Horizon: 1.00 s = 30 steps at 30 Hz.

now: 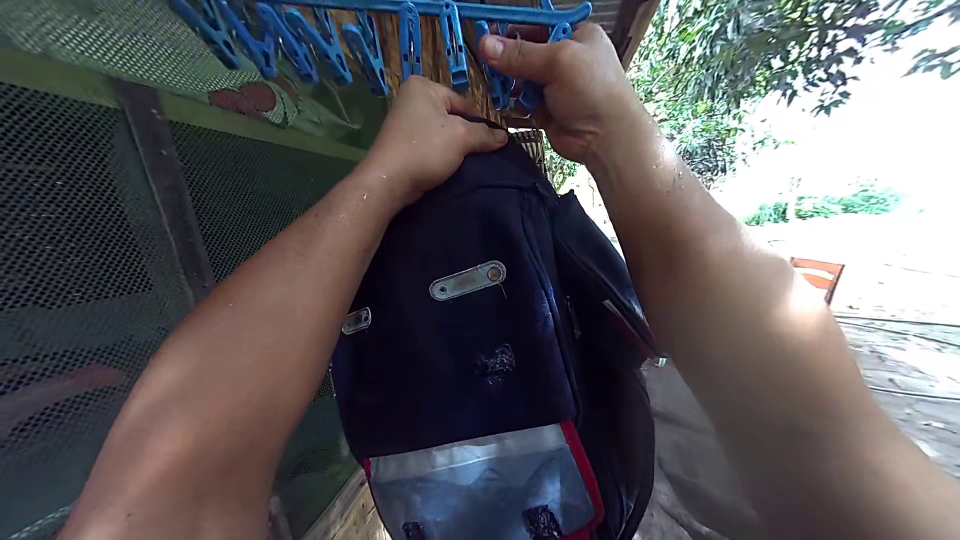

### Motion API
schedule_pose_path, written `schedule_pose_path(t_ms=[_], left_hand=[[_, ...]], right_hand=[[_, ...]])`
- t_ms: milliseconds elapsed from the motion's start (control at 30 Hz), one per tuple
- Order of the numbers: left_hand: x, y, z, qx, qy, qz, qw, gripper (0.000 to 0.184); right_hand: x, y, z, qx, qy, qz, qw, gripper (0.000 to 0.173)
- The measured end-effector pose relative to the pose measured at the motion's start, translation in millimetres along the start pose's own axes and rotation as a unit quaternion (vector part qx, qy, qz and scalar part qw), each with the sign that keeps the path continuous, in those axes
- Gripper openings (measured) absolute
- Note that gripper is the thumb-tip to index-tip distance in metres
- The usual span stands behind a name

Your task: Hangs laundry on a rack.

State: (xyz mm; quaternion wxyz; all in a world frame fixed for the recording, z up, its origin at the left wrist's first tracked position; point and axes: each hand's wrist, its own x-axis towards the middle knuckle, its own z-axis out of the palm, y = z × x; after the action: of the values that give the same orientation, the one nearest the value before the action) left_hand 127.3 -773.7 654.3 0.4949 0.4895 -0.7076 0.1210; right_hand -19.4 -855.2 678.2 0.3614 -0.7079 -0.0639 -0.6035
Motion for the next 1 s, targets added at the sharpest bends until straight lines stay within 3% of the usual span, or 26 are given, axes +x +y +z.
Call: schedule_pose_path(t_ms=[167,433,567,700,867,1000], left_hand=[[4.9,7.7,8.6,0.043,0.0,0.015,0.999,0.012],[10.5,4.2,13.8,0.065,-0.001,-0.001,0.998,0.019],[14.8,4.3,15.4,0.047,0.005,-0.012,0.999,0.013],[22.3,1.5,10.7,0.04,0.036,0.001,0.999,0.015],[29.1,-3.0,5.4,0.043,0.129,0.075,0.988,0.025],[33.1,6.0,0.3,0.042,0.141,0.066,0.987,0.022]], right_hand=[[5.9,-0.8,3.4,-0.045,0.066,0.004,0.997,0.03],[2.2,-5.2,-9.2,-0.078,0.112,0.007,0.991,0.015],[2.5,-13.1,-12.8,-0.07,0.109,0.059,0.99,0.014],[7.6,-21.5,-15.1,-0.047,0.119,0.087,0.988,0.017],[9.7,-19.5,-18.5,-0.081,0.093,0.074,0.99,0.012],[12.9,-13.3,-18.7,-0.074,0.088,0.056,0.992,0.009]])
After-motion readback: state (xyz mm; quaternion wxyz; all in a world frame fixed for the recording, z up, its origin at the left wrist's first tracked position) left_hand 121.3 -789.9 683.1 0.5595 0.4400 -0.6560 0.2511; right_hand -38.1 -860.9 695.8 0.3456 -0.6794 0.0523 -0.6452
